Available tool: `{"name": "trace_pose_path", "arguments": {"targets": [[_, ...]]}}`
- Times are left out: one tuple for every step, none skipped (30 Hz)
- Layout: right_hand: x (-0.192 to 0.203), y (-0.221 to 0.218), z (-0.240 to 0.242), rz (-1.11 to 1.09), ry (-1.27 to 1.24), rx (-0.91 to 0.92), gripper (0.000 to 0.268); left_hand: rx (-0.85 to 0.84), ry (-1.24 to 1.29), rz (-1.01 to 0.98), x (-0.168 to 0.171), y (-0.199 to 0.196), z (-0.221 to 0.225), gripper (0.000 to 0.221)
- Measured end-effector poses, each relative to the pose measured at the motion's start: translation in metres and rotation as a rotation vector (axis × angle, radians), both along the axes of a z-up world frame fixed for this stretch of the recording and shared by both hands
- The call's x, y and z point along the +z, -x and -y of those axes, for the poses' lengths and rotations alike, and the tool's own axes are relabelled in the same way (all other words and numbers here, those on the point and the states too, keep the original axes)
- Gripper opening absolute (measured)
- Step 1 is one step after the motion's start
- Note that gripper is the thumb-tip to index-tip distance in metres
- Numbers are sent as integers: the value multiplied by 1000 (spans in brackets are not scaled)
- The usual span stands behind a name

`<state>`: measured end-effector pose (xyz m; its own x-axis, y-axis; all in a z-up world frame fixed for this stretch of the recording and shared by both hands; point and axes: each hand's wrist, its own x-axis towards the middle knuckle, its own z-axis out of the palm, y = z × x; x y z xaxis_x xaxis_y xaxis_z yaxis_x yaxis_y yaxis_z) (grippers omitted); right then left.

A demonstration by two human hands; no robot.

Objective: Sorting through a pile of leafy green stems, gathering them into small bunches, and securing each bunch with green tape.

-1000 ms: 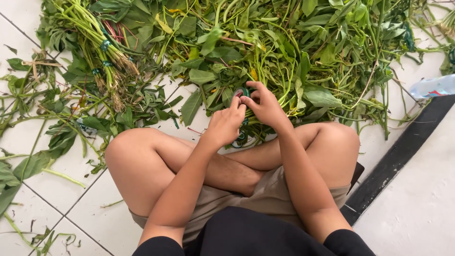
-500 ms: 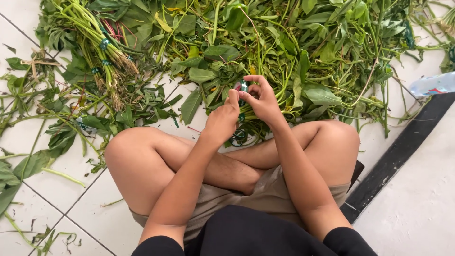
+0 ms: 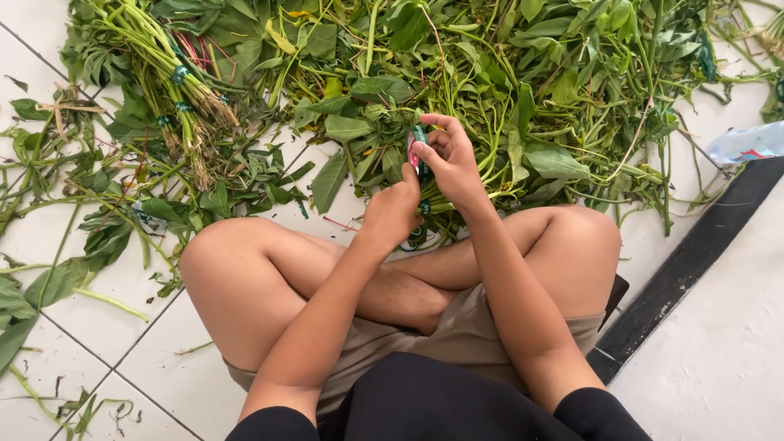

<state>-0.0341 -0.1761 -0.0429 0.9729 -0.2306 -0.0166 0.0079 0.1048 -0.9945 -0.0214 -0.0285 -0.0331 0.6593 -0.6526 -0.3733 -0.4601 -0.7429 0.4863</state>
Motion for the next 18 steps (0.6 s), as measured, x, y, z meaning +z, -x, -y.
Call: {"name": "trace_pose_path", "arguments": {"targets": [[1, 0, -2, 42, 13, 13, 44, 17, 1, -29, 0, 0, 1, 94], [3, 0, -3, 85, 27, 26, 43, 35, 2, -58, 0, 0, 2, 96], [4, -1, -4, 85, 26, 23, 43, 32, 1, -58, 5, 0, 1, 96], [5, -1, -4, 138, -1, 52, 43, 53, -5, -73, 10, 1, -1, 99], [5, -1, -5, 192, -28, 80, 43, 74, -11, -89, 15, 1, -2, 102], [3, -1, -5, 190, -30, 80, 43, 75, -13, -91, 10, -3, -2, 102], [1, -1, -6, 218, -57, 111, 44, 88, -50, -133, 5, -7, -3, 106], [0, -1, -5, 247, -82, 140, 46, 98, -86, -174, 1, -11, -2, 111], [-3, -1, -5, 247, -82, 139, 46, 97, -86, -175, -1, -11, -2, 111], [-5, -2, -6, 275, -111, 173, 45, 98, -84, -160, -4, -11, -2, 114], [-8, -2, -6, 302, -140, 207, 45, 99, -81, -146, -6, -11, -3, 117], [-3, -1, -10, 303, -139, 208, 45, 100, -80, -145, -6, -12, -4, 117], [1, 0, -13, 314, -151, 206, 43, 108, -59, -155, -6, -13, -6, 121], [5, 1, -17, 324, -164, 205, 42, 118, -39, -166, -6, -13, -8, 125], [6, 0, -17, 323, -163, 207, 42, 120, -38, -166, -18, -11, -8, 125], [6, 0, -18, 335, -205, 183, 41, 119, -66, -169, -31, -9, -9, 120], [6, 0, -18, 346, -248, 159, 39, 118, -94, -171, -43, -7, -10, 115], [5, -1, -19, 346, -247, 164, 39, 123, -92, -171, -33, -6, -11, 115]]}}
